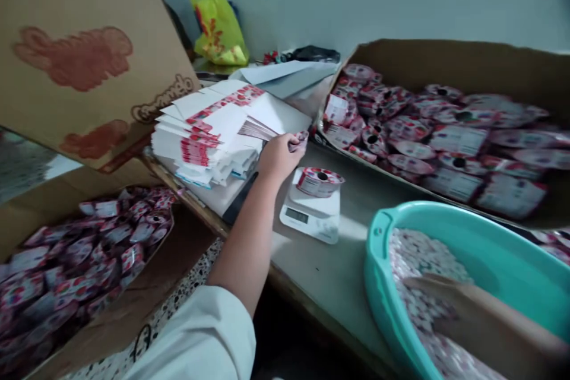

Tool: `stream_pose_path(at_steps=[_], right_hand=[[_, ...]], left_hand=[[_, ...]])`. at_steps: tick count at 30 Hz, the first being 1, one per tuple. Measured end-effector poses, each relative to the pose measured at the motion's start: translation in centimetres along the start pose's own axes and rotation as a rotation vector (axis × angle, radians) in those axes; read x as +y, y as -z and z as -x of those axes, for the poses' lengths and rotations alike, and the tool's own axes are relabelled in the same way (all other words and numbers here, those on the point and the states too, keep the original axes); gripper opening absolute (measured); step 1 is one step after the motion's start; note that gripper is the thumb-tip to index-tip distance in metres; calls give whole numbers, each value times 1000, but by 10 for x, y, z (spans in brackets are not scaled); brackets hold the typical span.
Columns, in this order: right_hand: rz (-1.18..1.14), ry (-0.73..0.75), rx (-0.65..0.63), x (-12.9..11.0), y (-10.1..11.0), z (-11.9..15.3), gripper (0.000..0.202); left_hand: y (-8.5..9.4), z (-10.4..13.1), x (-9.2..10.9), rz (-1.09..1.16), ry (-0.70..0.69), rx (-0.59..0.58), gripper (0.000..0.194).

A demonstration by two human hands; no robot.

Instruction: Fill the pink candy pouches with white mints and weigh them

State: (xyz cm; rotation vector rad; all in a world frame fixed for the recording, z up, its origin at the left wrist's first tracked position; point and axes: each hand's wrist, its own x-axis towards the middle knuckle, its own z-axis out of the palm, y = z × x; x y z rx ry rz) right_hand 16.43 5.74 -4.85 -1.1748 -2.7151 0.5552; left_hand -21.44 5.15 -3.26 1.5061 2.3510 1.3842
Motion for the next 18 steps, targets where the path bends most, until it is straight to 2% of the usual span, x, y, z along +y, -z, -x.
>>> stream_pose_path(at_steps=[3,5,8,12,18], right_hand=[[-93,29,-154,6,19,-2,19],[-78,-2,-185,4,30,-8,20],[-45,-25,-158,3,40,-11,28],[-36,-24,-85,7,43,-6,32],[-43,20,-21,11,46,-6,32]], left_hand=[[2,1,2,-26,6,14,15],[2,2,3,-40,18,17,16],[0,3,3,-63,36,-31,18],[-5,4,3,-105,42,-104,18],[-10,2,2,-118,25,-115,20]])
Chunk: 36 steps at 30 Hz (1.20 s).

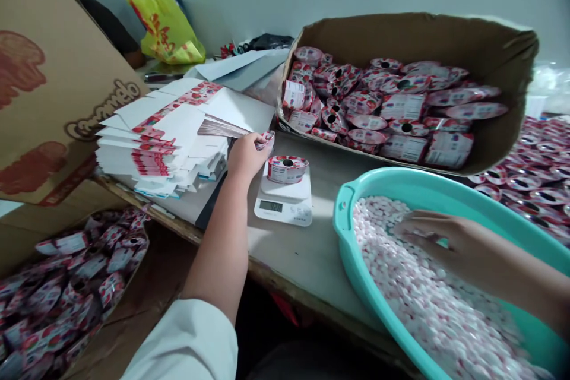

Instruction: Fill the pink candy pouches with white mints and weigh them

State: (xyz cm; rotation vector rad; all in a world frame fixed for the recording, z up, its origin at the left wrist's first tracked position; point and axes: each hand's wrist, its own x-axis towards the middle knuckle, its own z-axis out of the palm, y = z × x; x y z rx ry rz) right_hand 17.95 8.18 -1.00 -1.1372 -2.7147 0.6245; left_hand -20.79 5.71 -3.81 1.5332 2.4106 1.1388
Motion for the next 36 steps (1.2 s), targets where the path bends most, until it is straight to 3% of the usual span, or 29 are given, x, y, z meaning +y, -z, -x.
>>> stream_pose_path(at_steps=[7,17,26,36], right_hand=[[-17,-6,-2,2,-1,0,35],[7,-9,-99,-8,3,5,35],[39,41,-73,7,4,8,39],[17,-32,-55,0,7,9,34]], left_hand=[[1,-1,0,-16,-1,21,23],[-2,-4,-2,-104,30,-80,32],[-4,-7,-3,-141,78,-77,33],[-7,-7,-6,-130,59,-58,35]])
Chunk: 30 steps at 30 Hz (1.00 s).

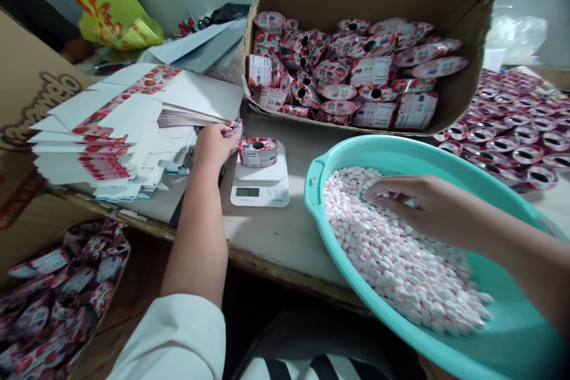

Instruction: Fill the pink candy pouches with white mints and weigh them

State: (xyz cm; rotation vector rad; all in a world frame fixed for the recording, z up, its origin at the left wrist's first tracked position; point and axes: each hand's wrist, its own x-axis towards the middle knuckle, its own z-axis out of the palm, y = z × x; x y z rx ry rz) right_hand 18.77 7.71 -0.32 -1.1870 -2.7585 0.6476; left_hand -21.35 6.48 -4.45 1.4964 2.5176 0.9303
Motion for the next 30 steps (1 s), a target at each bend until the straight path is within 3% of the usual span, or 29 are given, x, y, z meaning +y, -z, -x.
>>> stream_pose_path(at_steps=[30], right_hand=[[-15,-3,16,0,-2,-1,35]], left_hand=[[0,-4,-2,4,19,-48,37]])
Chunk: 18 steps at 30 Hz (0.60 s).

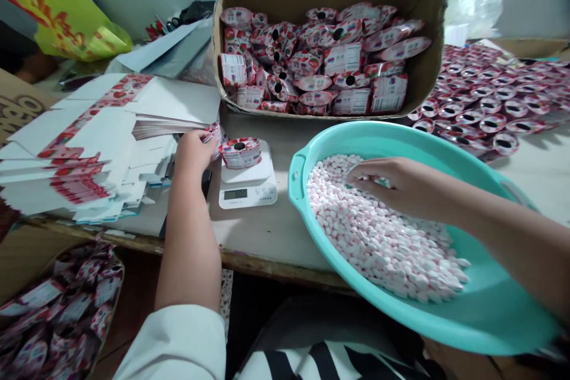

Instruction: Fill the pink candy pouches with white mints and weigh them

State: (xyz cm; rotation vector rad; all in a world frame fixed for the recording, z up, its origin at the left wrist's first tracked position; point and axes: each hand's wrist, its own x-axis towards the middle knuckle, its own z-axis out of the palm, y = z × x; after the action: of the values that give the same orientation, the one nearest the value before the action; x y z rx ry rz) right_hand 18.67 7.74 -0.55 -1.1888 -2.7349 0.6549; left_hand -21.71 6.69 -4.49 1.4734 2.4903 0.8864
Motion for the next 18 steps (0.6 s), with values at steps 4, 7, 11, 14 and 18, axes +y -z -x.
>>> stream_pose_path(at_steps=[4,7,11,14,18], right_hand=[[3,-15,-27,-2,3,0,36],[3,-30,-40,-4,3,0,36],[4,-19,-58,-4,2,1,38],[7,15,-60,-4,2,2,40],[8,35,-84,-3,0,1,38]], left_hand=[[0,-1,-3,0,-5,-5,38],[-1,-3,-6,-14,4,4,39],[-2,-3,-5,-24,-1,4,37],[-1,-1,-4,-13,10,5,38],[0,1,-2,-8,23,-1,38]])
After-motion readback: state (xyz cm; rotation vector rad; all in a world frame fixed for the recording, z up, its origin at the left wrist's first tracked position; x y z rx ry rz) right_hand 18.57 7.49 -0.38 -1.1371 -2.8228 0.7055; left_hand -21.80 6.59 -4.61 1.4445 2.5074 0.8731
